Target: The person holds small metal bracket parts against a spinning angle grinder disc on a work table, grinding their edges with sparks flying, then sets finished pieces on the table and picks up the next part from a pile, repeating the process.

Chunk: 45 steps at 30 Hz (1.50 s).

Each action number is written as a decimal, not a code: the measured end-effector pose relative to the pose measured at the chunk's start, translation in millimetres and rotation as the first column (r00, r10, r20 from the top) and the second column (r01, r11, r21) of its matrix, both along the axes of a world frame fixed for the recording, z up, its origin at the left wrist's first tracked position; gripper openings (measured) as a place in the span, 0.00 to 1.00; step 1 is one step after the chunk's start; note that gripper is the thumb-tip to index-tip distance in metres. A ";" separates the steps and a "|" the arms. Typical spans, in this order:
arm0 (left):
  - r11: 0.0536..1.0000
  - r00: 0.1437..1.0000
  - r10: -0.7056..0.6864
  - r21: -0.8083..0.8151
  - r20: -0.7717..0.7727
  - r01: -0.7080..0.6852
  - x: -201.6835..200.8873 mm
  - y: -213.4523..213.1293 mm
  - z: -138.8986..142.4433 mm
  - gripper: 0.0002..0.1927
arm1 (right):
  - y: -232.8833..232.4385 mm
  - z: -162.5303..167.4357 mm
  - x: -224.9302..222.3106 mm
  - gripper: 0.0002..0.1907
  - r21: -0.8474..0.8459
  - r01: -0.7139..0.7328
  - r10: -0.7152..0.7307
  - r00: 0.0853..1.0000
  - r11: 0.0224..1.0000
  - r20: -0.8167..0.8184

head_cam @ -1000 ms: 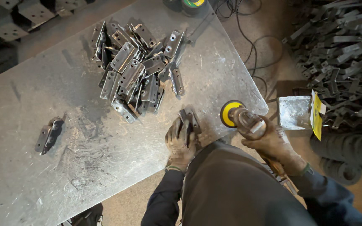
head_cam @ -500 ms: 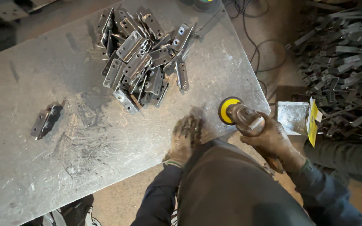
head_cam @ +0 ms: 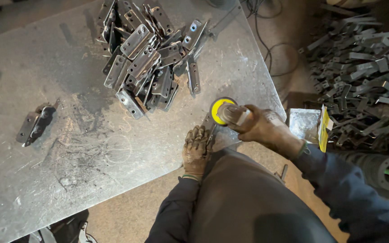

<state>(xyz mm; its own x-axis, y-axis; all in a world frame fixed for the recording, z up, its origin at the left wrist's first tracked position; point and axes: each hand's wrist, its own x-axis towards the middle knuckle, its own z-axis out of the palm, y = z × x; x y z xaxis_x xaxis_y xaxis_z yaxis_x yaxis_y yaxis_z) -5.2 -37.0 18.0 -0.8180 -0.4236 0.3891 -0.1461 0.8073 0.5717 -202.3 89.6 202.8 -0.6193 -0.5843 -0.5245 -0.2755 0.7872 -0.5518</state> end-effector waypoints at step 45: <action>0.999 0.997 -0.041 0.034 0.058 0.039 3.8 -4.8 18.6 0.26 | -33.7 2.4 3.7 0.43 0.284 -0.196 0.236 0.965 0.939 -0.114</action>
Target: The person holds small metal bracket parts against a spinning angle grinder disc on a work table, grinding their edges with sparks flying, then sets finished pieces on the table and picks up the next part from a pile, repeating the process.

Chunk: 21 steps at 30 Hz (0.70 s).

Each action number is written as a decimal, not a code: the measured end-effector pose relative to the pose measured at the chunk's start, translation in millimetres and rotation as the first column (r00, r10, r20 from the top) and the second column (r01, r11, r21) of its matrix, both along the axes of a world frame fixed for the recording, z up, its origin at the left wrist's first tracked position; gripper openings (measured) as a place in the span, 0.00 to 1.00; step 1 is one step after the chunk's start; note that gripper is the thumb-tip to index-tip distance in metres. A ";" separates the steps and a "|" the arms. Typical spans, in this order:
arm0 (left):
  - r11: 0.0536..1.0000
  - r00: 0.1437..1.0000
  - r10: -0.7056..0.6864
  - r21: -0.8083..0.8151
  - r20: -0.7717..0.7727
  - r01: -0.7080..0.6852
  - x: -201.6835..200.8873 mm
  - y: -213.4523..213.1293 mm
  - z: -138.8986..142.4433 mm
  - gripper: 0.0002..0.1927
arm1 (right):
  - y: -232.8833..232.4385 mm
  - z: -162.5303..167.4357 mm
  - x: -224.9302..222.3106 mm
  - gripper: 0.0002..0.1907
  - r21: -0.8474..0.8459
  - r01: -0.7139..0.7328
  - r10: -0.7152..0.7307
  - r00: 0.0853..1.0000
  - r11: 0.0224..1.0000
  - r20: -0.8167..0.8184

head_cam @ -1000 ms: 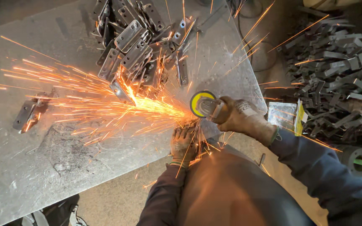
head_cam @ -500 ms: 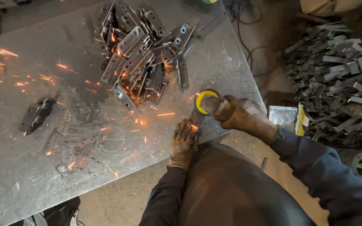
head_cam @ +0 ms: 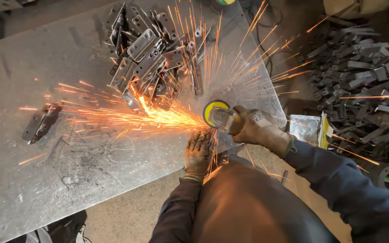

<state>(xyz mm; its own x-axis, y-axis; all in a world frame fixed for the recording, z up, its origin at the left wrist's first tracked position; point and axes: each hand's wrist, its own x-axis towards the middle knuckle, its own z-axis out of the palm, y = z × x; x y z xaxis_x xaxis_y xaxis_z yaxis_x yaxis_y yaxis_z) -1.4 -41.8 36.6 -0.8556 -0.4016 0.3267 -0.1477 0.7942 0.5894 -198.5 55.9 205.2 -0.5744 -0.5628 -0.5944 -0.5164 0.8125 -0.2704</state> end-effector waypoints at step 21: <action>0.999 0.989 0.023 0.032 0.145 -0.028 2.4 1.1 -4.5 0.22 | -1.8 -1.5 1.5 0.43 -0.086 0.029 -0.031 0.999 0.996 -0.020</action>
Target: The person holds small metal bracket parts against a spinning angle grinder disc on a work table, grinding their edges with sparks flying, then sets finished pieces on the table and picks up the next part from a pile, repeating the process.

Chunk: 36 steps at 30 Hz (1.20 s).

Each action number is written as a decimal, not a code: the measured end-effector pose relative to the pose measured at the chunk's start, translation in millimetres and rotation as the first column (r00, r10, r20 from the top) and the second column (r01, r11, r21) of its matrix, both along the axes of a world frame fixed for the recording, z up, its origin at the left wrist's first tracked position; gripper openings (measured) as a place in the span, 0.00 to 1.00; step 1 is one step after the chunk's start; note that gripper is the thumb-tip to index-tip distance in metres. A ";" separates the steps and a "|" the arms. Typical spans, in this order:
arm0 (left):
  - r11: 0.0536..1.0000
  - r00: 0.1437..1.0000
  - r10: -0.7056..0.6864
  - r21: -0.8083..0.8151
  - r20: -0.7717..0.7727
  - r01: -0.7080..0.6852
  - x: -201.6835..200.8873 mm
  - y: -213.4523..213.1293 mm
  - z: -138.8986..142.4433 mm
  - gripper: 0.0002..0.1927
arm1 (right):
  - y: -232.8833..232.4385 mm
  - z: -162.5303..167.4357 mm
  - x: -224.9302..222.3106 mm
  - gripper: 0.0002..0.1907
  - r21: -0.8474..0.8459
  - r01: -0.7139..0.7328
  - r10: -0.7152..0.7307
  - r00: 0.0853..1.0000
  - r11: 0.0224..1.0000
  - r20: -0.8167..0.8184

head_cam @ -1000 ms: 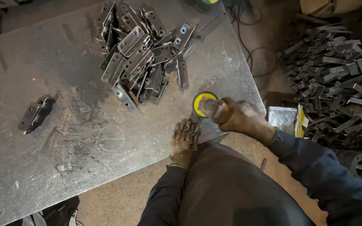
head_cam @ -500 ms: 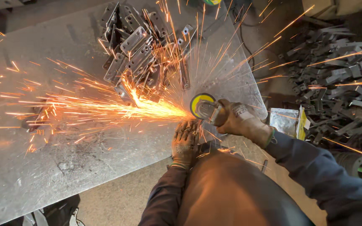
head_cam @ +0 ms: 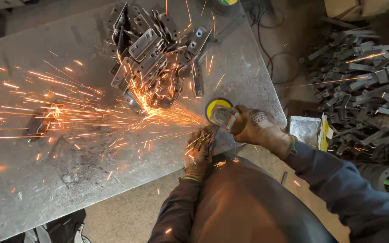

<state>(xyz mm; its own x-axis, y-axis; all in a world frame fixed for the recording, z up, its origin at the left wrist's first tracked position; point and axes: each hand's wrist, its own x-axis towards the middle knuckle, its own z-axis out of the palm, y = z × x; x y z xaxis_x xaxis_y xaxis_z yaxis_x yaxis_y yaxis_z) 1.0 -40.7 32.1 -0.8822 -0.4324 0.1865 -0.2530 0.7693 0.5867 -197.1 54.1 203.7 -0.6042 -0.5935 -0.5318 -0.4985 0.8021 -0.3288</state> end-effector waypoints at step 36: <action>0.998 0.993 -0.029 -0.062 -0.112 0.022 -6.4 -7.1 -1.7 0.23 | 2.0 -6.0 -1.5 0.47 0.077 -0.080 0.084 0.996 0.994 -0.042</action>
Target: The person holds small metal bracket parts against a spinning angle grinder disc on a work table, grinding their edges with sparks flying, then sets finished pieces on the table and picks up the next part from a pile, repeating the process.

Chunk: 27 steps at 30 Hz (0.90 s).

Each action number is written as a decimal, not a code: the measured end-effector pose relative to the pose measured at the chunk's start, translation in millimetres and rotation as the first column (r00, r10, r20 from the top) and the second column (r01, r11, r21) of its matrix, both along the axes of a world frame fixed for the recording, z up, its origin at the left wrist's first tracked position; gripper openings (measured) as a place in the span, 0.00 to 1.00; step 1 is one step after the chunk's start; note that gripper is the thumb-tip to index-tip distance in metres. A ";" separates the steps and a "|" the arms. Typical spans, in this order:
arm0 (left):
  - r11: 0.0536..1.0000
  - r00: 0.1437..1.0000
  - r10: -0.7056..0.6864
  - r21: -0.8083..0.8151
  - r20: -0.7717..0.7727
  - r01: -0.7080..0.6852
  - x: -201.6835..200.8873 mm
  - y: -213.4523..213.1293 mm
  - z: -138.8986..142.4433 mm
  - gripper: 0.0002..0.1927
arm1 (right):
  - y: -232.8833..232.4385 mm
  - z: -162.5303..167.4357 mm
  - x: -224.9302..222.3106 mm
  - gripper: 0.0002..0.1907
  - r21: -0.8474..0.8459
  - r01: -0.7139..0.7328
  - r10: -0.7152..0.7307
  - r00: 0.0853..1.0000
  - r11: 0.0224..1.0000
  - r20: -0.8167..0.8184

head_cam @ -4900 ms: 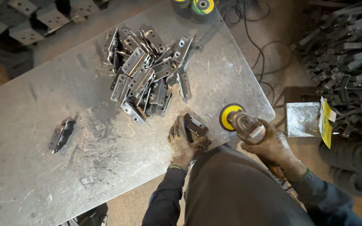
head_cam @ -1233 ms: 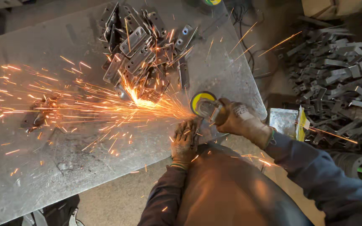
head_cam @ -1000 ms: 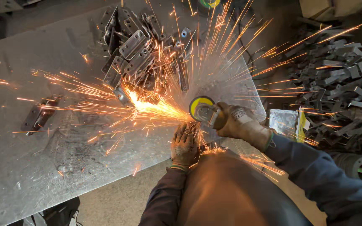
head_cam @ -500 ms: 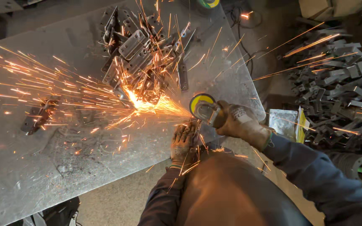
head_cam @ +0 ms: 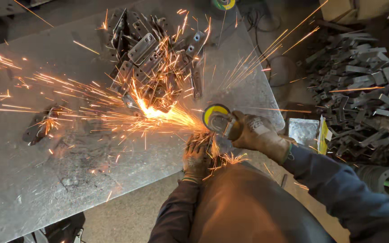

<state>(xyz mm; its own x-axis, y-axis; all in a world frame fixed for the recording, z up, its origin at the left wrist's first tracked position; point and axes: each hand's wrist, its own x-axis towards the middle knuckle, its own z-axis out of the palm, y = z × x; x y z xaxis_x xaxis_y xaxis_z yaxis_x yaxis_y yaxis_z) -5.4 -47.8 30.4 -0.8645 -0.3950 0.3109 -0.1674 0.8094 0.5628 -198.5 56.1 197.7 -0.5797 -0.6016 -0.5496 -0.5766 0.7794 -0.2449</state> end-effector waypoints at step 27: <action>0.998 0.999 0.025 0.057 0.039 -0.027 -6.8 -9.5 6.5 0.19 | 1.1 -11.8 2.2 0.45 -0.109 0.049 -0.057 0.996 0.993 -0.074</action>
